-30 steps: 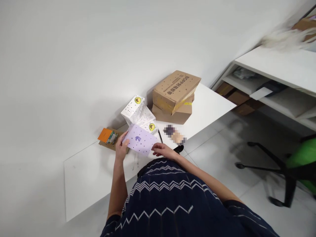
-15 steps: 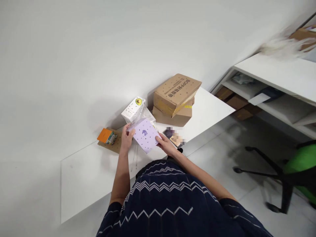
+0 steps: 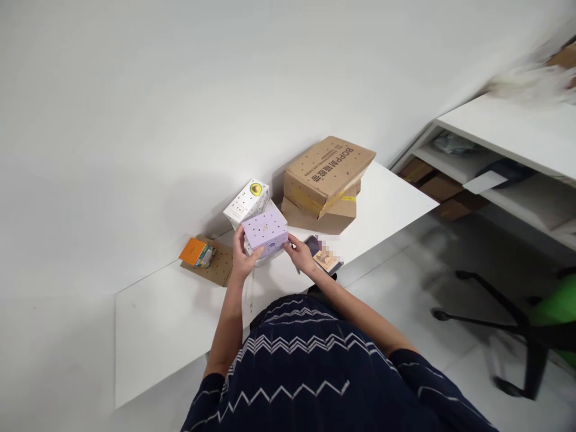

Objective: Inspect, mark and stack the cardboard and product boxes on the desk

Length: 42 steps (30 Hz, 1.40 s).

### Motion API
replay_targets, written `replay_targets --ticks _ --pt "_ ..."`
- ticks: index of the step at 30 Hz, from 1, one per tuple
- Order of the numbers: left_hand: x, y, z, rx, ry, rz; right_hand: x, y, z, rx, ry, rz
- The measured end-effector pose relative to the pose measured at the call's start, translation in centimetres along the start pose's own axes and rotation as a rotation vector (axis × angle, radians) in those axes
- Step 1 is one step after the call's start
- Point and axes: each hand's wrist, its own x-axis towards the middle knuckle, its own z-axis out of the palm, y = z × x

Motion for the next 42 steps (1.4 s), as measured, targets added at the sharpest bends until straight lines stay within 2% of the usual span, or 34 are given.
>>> replay_targets --ticks 4,7,10,14,18,21,24,27,32,37,40,42 --pt "-0.5 0.1 -0.3 -0.002 -0.004 -0.076 -0.4 -0.3 -0.3 -0.025 -0.016 0.044" --pt "-0.9 0.3 -0.6 -0.025 0.043 -0.115 -0.8 -1.0 -0.8 0.035 -0.004 0.055" --pt "-1.0 0.5 -0.8 -0.035 0.15 -0.179 -1.1 -2.7 -1.5 0.09 0.055 0.101" --pt "-0.8 1.5 -0.9 0.014 0.246 -0.353 -0.9 -5.5 -2.3 0.054 0.067 0.125" --pt "-0.3 3.2 -0.4 0.051 0.191 -0.514 -0.3 -7.2 -2.1 -0.084 0.012 0.034" --pt "-0.4 4.3 0.3 0.076 0.116 -0.589 -0.2 -7.7 -1.6 -0.136 -0.026 0.023" --pt "-1.0 4.6 0.9 0.078 0.093 -0.544 -0.6 -7.7 -1.3 -0.113 -0.024 0.017" --pt "-1.8 4.4 1.4 0.055 0.103 -0.418 -1.2 -7.5 -1.6 -0.043 -0.004 -0.018" --pt "-3.5 4.0 2.8 0.006 0.124 -0.254 -1.7 -6.1 -2.5 0.186 -0.02 -0.03" --pt "-5.6 3.8 3.9 -0.046 0.156 -0.291 -3.4 -4.1 -2.6 0.367 -0.091 0.115" --pt "-6.5 3.5 3.6 -0.075 0.171 -0.306 -4.6 -3.2 -2.3 0.355 -0.092 0.175" --pt "-6.8 3.2 3.3 -0.085 0.189 -0.363 -5.1 -2.7 -2.0 0.365 -0.069 0.24"
